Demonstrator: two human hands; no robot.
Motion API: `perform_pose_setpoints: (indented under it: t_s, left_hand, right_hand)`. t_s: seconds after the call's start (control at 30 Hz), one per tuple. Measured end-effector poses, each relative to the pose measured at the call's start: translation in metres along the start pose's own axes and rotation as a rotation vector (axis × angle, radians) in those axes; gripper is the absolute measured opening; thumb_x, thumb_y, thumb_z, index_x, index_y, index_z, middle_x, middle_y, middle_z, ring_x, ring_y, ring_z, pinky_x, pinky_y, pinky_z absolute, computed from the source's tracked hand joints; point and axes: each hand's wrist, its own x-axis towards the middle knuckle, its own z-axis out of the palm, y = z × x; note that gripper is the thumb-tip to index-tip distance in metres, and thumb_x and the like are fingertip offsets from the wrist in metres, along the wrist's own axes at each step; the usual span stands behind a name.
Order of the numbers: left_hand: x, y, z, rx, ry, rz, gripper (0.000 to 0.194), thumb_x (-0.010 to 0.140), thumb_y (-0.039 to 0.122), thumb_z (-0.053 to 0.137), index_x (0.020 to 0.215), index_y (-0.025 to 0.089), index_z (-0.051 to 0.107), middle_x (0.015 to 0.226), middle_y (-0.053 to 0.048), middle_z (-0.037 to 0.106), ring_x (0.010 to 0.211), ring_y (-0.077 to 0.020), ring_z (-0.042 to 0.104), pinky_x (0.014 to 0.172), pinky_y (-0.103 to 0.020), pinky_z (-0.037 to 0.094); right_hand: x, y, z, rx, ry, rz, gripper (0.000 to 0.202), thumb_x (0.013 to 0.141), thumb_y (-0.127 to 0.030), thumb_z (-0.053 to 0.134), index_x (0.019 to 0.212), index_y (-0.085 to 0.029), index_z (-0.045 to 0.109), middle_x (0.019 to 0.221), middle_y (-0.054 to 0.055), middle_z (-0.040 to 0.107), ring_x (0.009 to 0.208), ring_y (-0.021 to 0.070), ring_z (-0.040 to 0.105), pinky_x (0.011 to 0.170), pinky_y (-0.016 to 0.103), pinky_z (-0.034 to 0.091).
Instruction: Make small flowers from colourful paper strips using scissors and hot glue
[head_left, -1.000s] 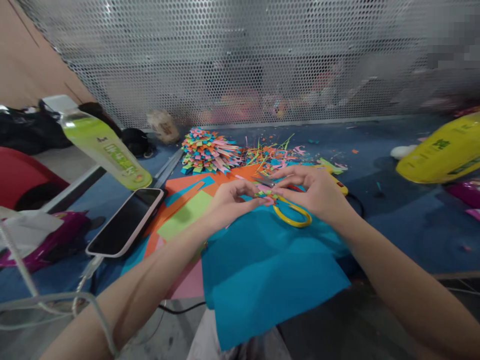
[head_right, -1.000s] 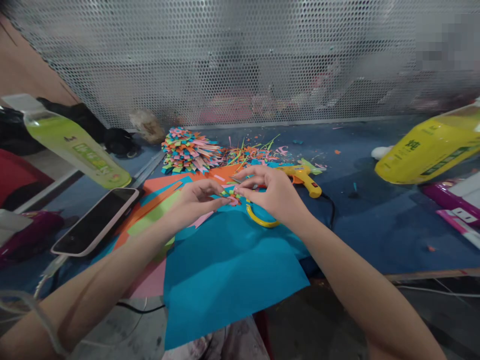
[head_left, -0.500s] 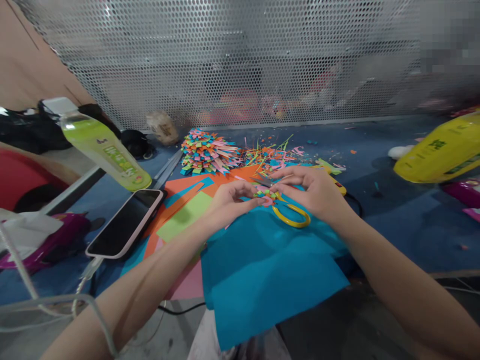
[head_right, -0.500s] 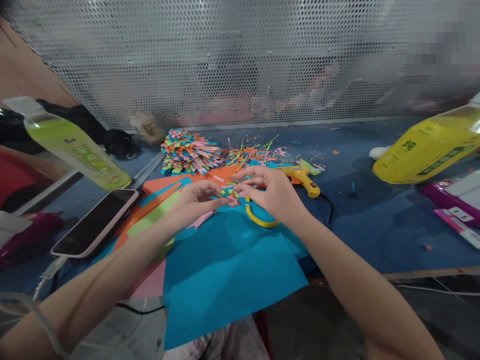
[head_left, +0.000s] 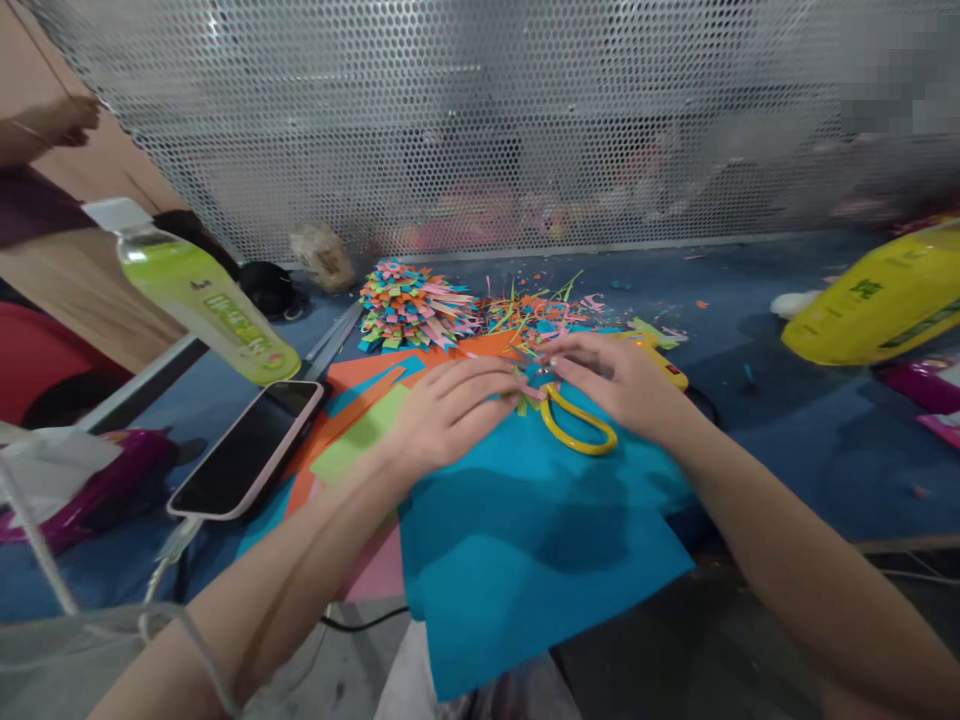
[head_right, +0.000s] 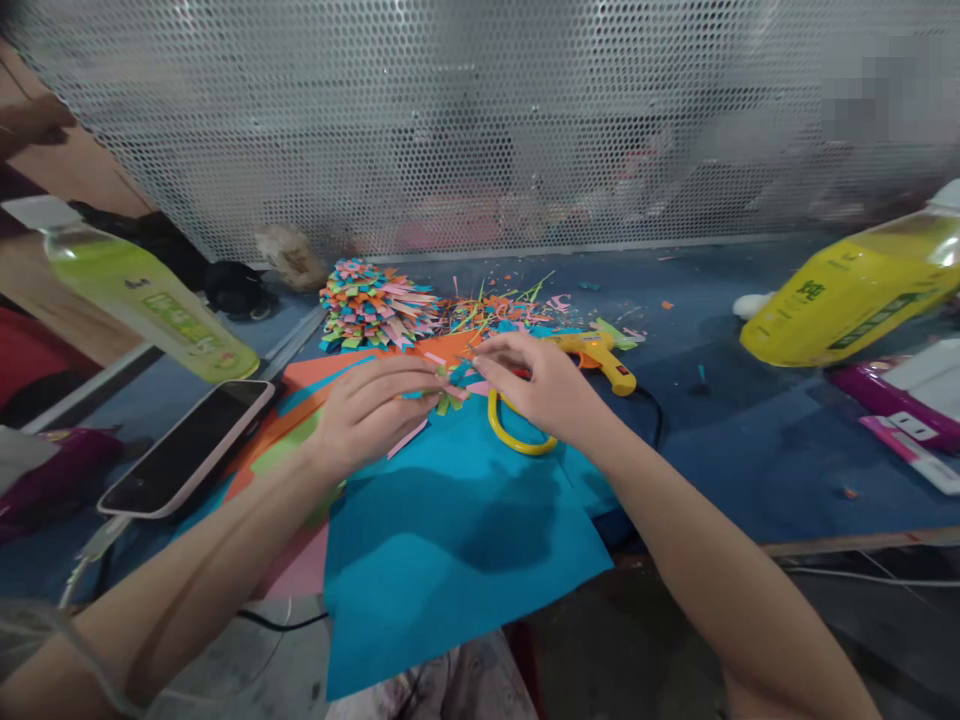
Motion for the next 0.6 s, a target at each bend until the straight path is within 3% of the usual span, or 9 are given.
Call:
perform_pose_setpoints:
  t_s: [0.1,0.2,0.3,0.43,0.6]
  left_hand:
    - [0.0025,0.0006,-0.006,0.172,0.038,0.181,0.013,0.079,0.01,0.062,0.089,0.018,0.061,0.097,-0.004,0.072,0.102,-0.0174,0.064,0.083,-0.031,0.05]
    - [0.0034,0.0018,-0.0065,0.236,0.052,0.222,0.011,0.079,0.011,0.062,0.088,0.018,0.061,0.094,-0.004,0.073,0.095,-0.0181,0.066,0.081,-0.033,0.05]
    - [0.0027,0.0028,-0.0049,0.23,0.038,0.21,0.01,0.08,0.012,0.061,0.088,0.018,0.061,0.095,-0.003,0.073,0.095,-0.0181,0.066,0.081,-0.033,0.05]
    - [0.0019,0.004,-0.0042,0.224,0.011,0.192,0.009,0.083,0.014,0.057,0.087,0.02,0.061,0.097,-0.002,0.073,0.098,-0.0166,0.066,0.082,-0.032,0.049]
    - [0.0022,0.0059,-0.0053,0.217,-0.108,0.099,0.017,0.087,0.018,0.049,0.082,0.025,0.064,0.094,-0.001,0.074,0.097,-0.0171,0.066,0.079,-0.033,0.05]
  right_hand:
    - [0.0001,-0.0012,0.001,0.008,-0.223,0.09,0.022,0.081,-0.037,0.055,0.083,-0.016,0.061,0.084,0.007,0.066,0.083,0.0207,0.063,0.076,0.034,0.05]
    - [-0.0004,-0.0041,0.0023,0.021,-0.321,0.159,0.024,0.08,-0.039,0.054,0.073,-0.017,0.059,0.074,0.004,0.062,0.075,0.0179,0.059,0.069,0.03,0.047]
    - [-0.0006,-0.0053,0.0027,0.016,-0.312,0.195,0.024,0.078,-0.04,0.056,0.075,-0.016,0.061,0.073,0.004,0.062,0.073,0.0172,0.058,0.066,0.028,0.046]
    - [-0.0013,-0.005,0.0035,0.086,-0.291,0.195,0.021,0.076,-0.036,0.06,0.083,-0.016,0.064,0.084,0.005,0.067,0.082,0.018,0.061,0.075,0.029,0.047]
    - [-0.0017,-0.0014,0.0055,0.106,-0.252,0.163,0.014,0.072,-0.033,0.064,0.078,-0.02,0.065,0.083,0.004,0.069,0.084,0.0198,0.064,0.078,0.031,0.05]
